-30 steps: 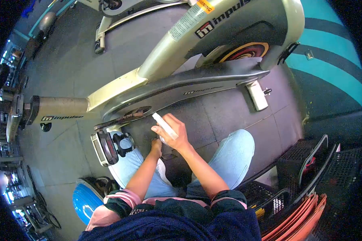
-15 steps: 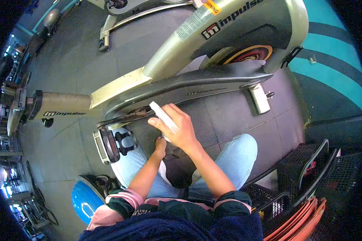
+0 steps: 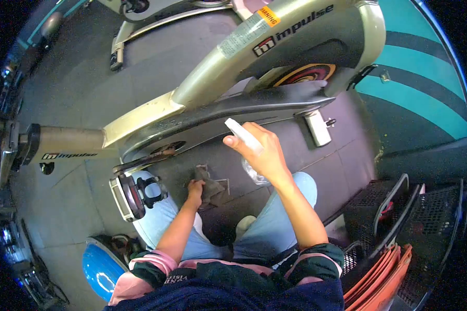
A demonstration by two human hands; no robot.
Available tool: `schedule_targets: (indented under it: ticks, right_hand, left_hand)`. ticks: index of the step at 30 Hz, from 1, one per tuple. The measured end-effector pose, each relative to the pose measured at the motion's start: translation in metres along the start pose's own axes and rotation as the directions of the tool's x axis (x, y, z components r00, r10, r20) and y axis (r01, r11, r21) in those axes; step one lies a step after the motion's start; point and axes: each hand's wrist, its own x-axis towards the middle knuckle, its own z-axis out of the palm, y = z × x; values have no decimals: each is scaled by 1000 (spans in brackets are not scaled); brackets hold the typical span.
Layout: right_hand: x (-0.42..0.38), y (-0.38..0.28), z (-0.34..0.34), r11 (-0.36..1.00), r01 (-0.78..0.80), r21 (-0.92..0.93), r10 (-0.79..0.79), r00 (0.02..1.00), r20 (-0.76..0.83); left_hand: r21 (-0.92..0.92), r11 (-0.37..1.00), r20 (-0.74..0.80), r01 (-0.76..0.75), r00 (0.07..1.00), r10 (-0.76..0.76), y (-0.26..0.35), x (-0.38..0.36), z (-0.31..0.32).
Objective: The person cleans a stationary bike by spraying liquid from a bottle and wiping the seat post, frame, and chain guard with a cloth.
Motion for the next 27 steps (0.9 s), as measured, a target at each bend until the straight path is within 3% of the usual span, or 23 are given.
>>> schedule_targets:
  ticks: [2,5,8,9,10,12,14,16,18,19,20,22,24,27]
  right_hand:
    - [0,11,-20,993,-33,-114,35,999,10]
    - [-3,37,-43,988,-155,13,155,986,-58]
    - [-4,52,-67,959,-279,-48,274,957,-99]
    - [-5,66,-72,972,-232,-46,223,962,-159]
    - [-7,63,-78,956,-287,58,293,930,-222]
    - [-12,103,-107,934,-346,94,358,889,-285]
    - [-25,143,-133,878,-386,283,476,771,-423]
    - [-48,192,-152,878,-317,358,473,682,-557]
    - [-77,236,-156,895,-421,149,413,653,-635]
    - [-98,274,-150,932,-290,219,360,654,-665]
    - [-119,311,-138,948,-148,280,307,647,-697]
    - [-160,348,-115,839,-537,92,428,545,-721]
    - [-184,355,-89,712,-676,189,539,355,-763]
    - [-241,412,-50,736,-672,76,451,405,-796]
  left_hand:
    - [-37,995,-151,-96,985,90,-9,6,7]
    - [-43,993,-241,-109,966,95,0,-8,12]
    - [73,992,-186,-104,976,116,16,-22,10]
    - [-24,988,-168,-150,975,144,-35,33,9]
    - [-26,988,-166,-152,975,145,-31,30,8]
    - [-35,999,14,5,1000,-5,-8,10,1]
    - [-15,1000,8,4,1000,-4,19,-19,-1]
    - [10,1000,1,-2,1000,2,28,-27,5]
    - [46,977,-130,-210,968,215,20,-24,11]
    - [8,986,-33,-166,986,166,57,-64,9]
    - [8,984,-37,-176,984,176,60,-65,9]
    - [43,985,56,-168,985,165,59,-67,7]
    - [34,984,78,-174,982,171,60,-69,8]
    - [-11,987,157,-159,975,159,74,-81,9]
